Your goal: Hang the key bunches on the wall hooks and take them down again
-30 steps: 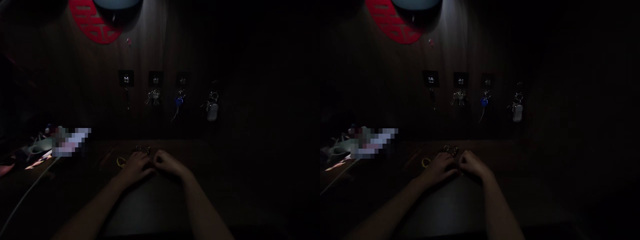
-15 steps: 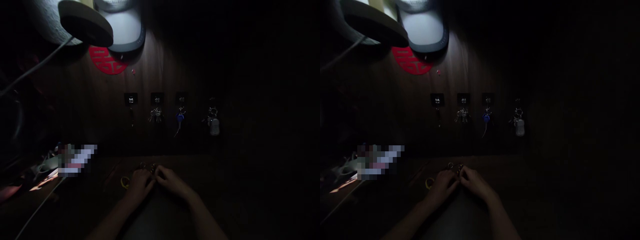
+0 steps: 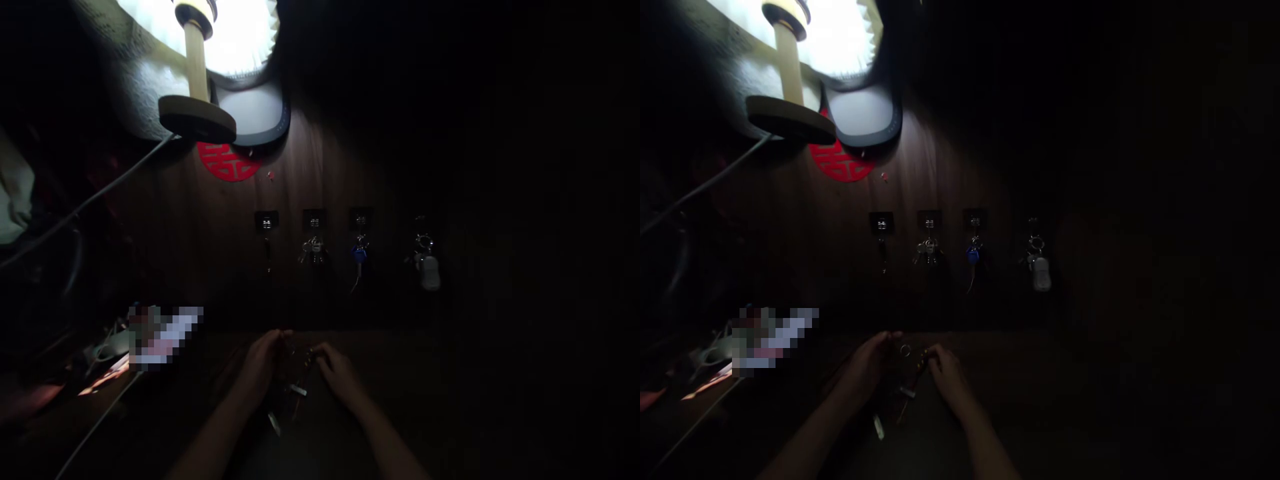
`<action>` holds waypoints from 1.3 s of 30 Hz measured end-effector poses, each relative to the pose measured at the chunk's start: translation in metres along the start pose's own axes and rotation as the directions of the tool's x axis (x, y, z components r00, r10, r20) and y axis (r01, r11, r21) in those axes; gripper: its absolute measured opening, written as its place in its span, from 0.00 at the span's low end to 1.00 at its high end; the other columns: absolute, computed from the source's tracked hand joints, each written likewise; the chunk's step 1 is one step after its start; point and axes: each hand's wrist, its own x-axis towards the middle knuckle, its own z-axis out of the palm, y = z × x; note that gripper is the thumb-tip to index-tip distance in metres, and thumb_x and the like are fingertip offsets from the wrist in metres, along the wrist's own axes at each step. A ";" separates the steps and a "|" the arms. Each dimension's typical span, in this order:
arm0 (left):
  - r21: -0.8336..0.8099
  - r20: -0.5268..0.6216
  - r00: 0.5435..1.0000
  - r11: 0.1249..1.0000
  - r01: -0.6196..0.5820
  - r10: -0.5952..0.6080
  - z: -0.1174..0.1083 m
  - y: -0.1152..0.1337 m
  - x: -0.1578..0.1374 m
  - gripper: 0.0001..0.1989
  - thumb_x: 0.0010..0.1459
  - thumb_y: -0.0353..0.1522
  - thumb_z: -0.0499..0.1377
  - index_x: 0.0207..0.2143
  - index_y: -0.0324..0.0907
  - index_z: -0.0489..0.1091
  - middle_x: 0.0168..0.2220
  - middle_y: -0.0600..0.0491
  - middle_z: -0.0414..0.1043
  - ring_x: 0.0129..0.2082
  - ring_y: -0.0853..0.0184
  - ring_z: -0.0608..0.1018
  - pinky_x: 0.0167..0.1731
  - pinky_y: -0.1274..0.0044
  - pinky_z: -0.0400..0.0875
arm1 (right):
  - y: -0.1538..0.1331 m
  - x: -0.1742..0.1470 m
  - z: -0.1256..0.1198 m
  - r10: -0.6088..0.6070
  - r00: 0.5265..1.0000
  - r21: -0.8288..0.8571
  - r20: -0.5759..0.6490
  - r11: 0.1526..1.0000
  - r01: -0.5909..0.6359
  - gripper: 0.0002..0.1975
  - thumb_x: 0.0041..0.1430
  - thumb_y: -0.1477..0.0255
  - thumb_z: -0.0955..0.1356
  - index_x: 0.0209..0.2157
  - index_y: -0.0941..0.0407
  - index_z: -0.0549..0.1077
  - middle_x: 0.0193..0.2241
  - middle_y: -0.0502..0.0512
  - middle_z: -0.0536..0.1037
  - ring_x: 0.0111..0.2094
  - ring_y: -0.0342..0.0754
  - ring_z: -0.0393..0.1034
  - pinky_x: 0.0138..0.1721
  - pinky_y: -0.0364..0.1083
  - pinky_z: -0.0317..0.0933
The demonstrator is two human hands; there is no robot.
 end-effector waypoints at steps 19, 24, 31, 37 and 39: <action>0.519 -0.053 0.755 0.663 -0.539 0.654 0.016 0.138 0.086 0.14 0.53 0.38 0.54 0.38 0.40 0.73 0.34 0.51 0.75 0.36 0.65 0.76 0.35 0.76 0.69 | -0.005 0.002 -0.001 0.086 0.996 -0.054 -0.002 0.995 -0.086 0.13 0.53 0.76 0.58 0.39 0.54 0.68 0.29 0.52 0.75 0.33 0.46 0.70 0.35 0.42 0.59; 0.698 -0.004 0.659 0.474 -0.537 0.752 0.024 0.144 0.101 0.12 0.53 0.33 0.54 0.35 0.39 0.74 0.35 0.49 0.74 0.37 0.65 0.75 0.39 0.75 0.67 | -0.006 0.002 -0.002 0.092 0.996 -0.068 0.003 0.993 -0.092 0.13 0.53 0.76 0.59 0.39 0.54 0.68 0.30 0.51 0.75 0.33 0.45 0.70 0.35 0.42 0.58; 0.834 0.021 0.643 0.341 -0.434 0.766 0.034 0.144 0.108 0.09 0.50 0.33 0.57 0.32 0.39 0.72 0.35 0.49 0.73 0.36 0.65 0.74 0.40 0.75 0.66 | -0.002 0.001 0.001 0.084 0.996 -0.056 -0.007 0.995 -0.085 0.13 0.54 0.76 0.58 0.40 0.54 0.68 0.32 0.52 0.76 0.35 0.45 0.70 0.36 0.42 0.58; 0.832 -0.018 0.687 0.392 -0.393 0.726 0.031 0.132 0.113 0.08 0.49 0.33 0.57 0.32 0.40 0.70 0.34 0.50 0.72 0.32 0.66 0.74 0.38 0.75 0.67 | -0.005 0.001 0.000 0.073 0.997 -0.054 -0.017 0.996 -0.074 0.12 0.54 0.77 0.59 0.38 0.53 0.69 0.33 0.51 0.76 0.35 0.44 0.69 0.36 0.41 0.57; 0.825 -0.014 0.698 0.402 -0.396 0.716 0.029 0.127 0.111 0.08 0.48 0.32 0.57 0.33 0.40 0.68 0.34 0.51 0.72 0.32 0.67 0.74 0.37 0.75 0.67 | -0.006 0.000 -0.001 0.078 0.997 -0.070 -0.005 0.995 -0.078 0.12 0.54 0.77 0.59 0.38 0.53 0.69 0.32 0.51 0.76 0.35 0.45 0.69 0.35 0.41 0.57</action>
